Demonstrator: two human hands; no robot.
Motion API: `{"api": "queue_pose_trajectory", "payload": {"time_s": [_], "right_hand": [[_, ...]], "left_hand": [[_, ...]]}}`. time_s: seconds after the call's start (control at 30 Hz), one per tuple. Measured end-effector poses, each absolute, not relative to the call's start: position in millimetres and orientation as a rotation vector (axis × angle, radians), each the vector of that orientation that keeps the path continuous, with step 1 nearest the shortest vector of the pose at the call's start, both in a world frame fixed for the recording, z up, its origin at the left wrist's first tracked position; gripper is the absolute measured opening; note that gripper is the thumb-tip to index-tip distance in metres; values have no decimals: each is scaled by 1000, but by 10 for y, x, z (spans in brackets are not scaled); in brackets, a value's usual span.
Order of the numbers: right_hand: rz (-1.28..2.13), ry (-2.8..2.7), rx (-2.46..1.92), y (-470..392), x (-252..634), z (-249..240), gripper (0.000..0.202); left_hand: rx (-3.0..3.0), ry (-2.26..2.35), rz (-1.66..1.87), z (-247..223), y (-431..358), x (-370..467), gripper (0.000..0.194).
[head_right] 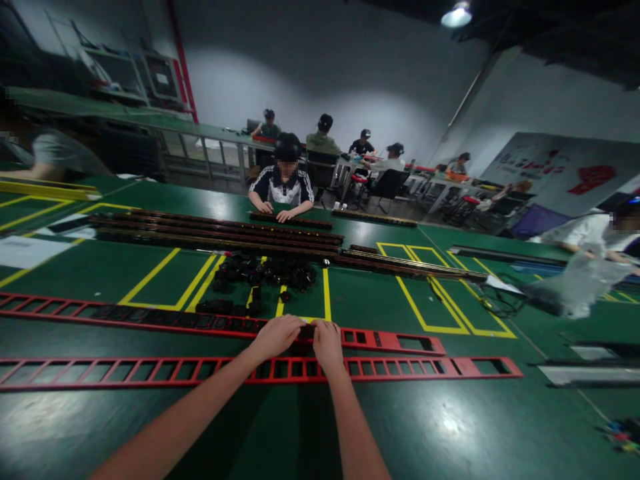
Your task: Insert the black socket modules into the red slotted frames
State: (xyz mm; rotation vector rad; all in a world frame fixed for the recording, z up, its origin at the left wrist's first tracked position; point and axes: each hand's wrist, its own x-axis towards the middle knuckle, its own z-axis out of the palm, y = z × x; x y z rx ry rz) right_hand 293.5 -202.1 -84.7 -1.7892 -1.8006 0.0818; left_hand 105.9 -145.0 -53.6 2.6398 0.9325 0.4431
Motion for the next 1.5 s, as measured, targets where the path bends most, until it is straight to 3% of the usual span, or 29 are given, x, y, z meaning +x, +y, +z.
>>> {"api": "queue_pose_trajectory", "payload": {"time_s": [0.5,1.5], "right_hand": [[158,-1813,-1797,-2068,2899,-745,13],[209,-1818,-1865,-2075,2883,-680,20]], "left_hand": [[2648,916,455,-539,-1445,1049,30],[2614,921,543,-640,-1425,1069,25]]}}
